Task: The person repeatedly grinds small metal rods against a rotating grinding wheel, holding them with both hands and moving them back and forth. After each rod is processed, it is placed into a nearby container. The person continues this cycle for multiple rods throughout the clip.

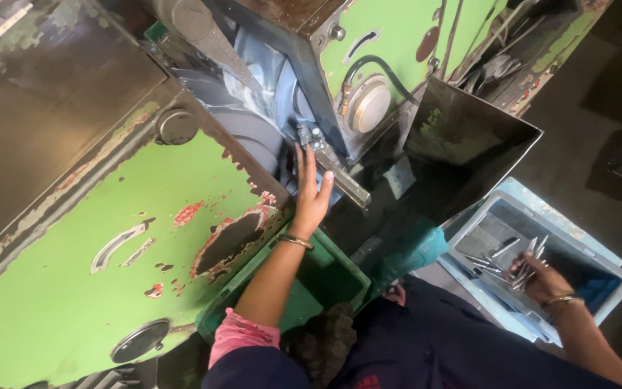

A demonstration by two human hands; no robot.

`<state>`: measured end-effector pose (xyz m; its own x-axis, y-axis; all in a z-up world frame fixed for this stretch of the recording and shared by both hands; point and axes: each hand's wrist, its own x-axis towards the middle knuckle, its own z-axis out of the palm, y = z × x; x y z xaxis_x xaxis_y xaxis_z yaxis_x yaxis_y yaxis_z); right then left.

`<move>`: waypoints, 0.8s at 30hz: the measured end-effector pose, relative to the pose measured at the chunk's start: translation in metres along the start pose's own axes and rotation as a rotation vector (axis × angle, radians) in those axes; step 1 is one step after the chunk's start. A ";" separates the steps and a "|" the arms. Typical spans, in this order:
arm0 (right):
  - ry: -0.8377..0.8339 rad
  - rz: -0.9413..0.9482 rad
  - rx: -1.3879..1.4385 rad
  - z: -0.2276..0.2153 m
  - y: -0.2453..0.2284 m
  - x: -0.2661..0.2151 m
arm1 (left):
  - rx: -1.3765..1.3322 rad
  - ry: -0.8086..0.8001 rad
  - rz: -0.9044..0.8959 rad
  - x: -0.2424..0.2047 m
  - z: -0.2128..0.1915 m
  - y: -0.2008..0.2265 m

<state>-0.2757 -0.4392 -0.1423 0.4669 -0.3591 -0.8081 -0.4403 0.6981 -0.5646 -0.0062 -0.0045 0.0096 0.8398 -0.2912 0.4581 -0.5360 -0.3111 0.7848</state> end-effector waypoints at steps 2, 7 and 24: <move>0.014 0.054 0.010 0.005 0.010 -0.001 | 0.019 -0.002 -0.011 -0.002 -0.001 0.000; -0.108 0.034 -0.021 0.011 0.008 0.002 | 0.015 0.002 0.009 0.001 0.000 0.001; -0.140 0.062 -0.168 0.013 0.013 -0.007 | 0.010 0.009 0.020 0.000 0.003 -0.005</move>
<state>-0.2746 -0.4198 -0.1418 0.5317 -0.2211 -0.8175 -0.5874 0.5991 -0.5441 -0.0038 -0.0057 0.0044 0.8297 -0.2895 0.4773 -0.5534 -0.3146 0.7712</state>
